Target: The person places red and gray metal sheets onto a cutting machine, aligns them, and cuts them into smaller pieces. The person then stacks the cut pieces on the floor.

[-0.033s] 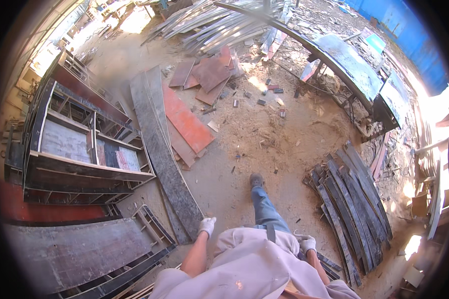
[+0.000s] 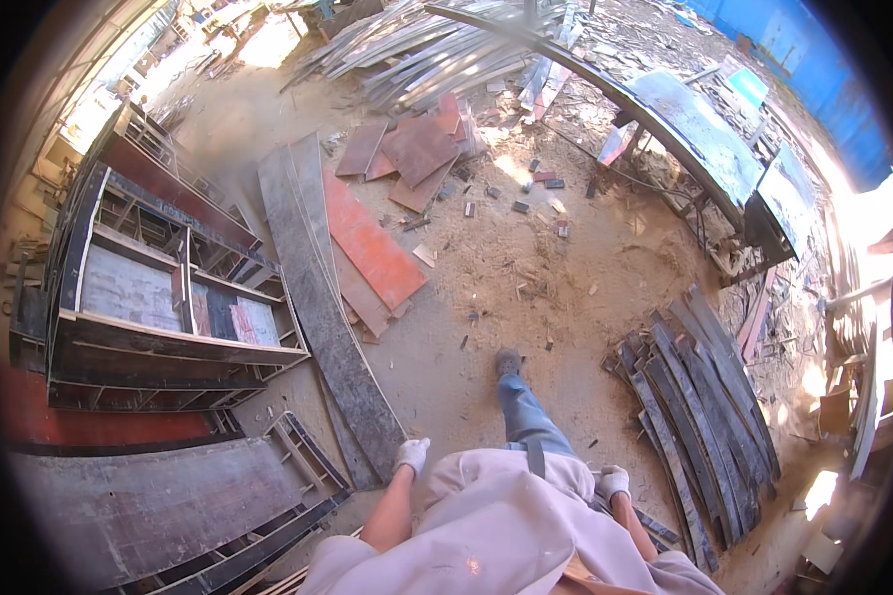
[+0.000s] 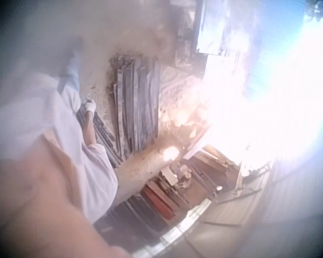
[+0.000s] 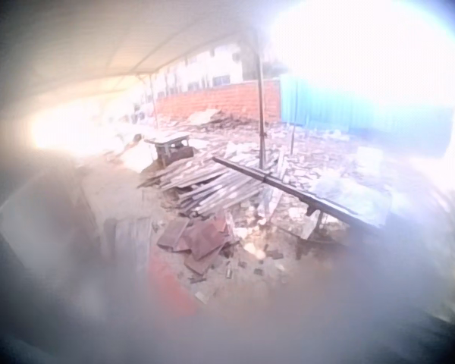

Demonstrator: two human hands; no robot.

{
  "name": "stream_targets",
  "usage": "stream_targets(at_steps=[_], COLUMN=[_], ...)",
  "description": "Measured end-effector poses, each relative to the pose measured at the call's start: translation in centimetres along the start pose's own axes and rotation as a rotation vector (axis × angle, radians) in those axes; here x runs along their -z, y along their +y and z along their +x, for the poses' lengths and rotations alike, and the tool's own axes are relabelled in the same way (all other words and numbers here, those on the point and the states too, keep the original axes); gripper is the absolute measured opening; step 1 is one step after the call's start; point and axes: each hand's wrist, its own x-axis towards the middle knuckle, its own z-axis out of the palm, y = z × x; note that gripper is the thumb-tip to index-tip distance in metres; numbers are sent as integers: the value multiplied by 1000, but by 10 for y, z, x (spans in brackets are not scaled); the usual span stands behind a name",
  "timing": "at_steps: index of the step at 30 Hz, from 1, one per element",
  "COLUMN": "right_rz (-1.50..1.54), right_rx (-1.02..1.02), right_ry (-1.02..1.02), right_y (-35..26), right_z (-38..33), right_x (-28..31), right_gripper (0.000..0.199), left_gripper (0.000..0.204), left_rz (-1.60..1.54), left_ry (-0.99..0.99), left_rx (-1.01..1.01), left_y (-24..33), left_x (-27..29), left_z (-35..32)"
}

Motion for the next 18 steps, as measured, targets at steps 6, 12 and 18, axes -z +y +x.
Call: stream_targets(at_steps=[6, 12, 18], right_rz=[-337, 149, 497], right_rx=[44, 359, 145], right_ry=[-219, 44, -28], right_y=[-92, -330, -524], right_z=[195, 349, 400], right_x=[38, 102, 134], right_gripper=[34, 33, 33], left_gripper=[53, 50, 48], left_rz=[211, -147, -181], left_ry=[20, 160, 68], left_rx=[10, -196, -175], left_y=[91, 210, 293], left_x=[34, 72, 125], left_z=[25, 114, 225])
